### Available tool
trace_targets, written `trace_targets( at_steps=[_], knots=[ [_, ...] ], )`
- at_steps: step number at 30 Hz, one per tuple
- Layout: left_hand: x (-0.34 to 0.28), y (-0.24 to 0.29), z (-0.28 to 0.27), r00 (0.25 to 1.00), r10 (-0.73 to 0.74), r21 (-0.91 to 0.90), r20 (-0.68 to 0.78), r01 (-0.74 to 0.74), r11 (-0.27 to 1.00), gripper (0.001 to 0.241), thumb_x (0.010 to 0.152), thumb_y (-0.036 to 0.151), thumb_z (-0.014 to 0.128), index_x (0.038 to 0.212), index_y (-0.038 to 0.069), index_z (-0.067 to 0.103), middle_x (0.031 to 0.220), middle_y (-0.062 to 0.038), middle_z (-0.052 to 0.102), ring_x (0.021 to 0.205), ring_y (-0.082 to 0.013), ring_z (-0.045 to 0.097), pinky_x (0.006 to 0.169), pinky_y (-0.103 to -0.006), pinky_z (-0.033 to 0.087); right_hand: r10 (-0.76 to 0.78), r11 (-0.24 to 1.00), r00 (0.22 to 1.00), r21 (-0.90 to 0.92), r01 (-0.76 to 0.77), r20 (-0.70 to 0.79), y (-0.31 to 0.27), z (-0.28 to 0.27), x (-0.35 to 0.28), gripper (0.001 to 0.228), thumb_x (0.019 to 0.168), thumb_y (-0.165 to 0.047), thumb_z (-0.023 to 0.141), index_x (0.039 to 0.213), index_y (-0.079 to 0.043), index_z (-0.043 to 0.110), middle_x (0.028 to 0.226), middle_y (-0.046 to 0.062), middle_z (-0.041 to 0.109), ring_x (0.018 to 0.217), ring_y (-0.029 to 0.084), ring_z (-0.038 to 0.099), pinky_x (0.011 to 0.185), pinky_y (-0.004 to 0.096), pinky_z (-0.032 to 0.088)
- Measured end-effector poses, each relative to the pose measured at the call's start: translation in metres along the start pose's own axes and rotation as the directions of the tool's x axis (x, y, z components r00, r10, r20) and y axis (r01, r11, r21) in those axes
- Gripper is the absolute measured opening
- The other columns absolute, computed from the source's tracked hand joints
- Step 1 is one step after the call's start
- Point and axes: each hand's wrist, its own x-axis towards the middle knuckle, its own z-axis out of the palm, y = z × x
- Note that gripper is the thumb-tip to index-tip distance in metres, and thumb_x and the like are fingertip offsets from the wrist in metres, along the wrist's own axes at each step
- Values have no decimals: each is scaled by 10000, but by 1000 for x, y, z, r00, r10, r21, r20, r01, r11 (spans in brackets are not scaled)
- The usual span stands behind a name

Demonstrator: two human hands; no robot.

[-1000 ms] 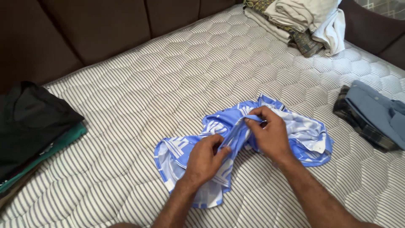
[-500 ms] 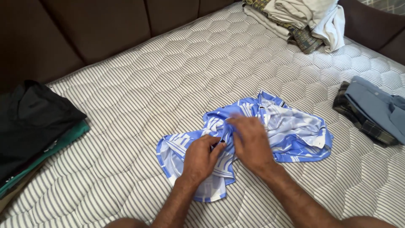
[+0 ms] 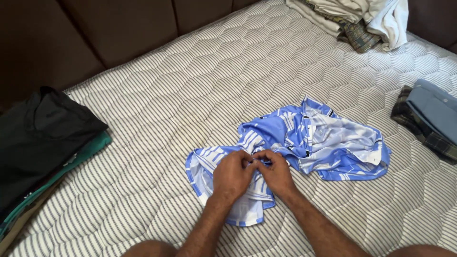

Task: The person sits on a bed and buttons a blue and white patterned shirt. They start at the collar and work their way down the front placket, fastening each button by hand.

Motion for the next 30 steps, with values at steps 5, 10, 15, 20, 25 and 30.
trace_targets(
  at_steps=[5,10,15,20,25,30],
  knots=[
    [1,-13,8,997,63,61,-32,-61,996,229,833,239,736,1007,100,684,932,-98,735,906,-319,706,775,-461,542,13,989,999,146,-20,46,24,0,8,167,883,-56,744,1047,-36,723,991,31,748,932,112,688,831,266,549],
    [-3,-12,8,993,117,64,-34,-115,991,163,852,226,726,959,105,704,923,-85,726,896,-307,703,772,-453,540,51,987,991,147,-68,120,-7,-13,-2,214,876,-54,734,1089,-37,718,1034,23,735,941,97,658,812,264,519],
    [0,-13,9,995,88,15,-36,-87,996,148,854,230,719,935,107,705,904,-69,726,868,-280,709,756,-431,544,62,977,984,192,-94,168,0,-16,1,226,874,-79,752,1095,-36,737,1055,21,741,942,80,657,812,254,528],
    [0,-9,11,998,49,15,-35,-49,999,162,849,232,719,955,112,702,899,-68,713,859,-271,705,750,-424,540,89,976,984,184,-118,156,-4,-13,-2,178,885,-88,753,1053,-30,754,1026,37,757,928,89,674,813,265,547],
    [1,-13,13,997,67,67,-36,-65,996,171,866,264,727,925,106,697,889,-72,709,852,-278,698,737,-433,533,68,985,991,149,-85,115,13,-5,2,141,881,-82,765,1008,-20,758,978,49,768,905,103,692,821,276,564],
    [3,-22,18,971,222,74,-87,-216,974,175,876,271,725,876,99,691,846,-82,724,805,-313,704,693,-453,534,35,996,996,76,-41,82,17,-7,5,121,861,-63,776,975,-22,768,937,48,779,877,109,691,822,274,548]
  ],
)
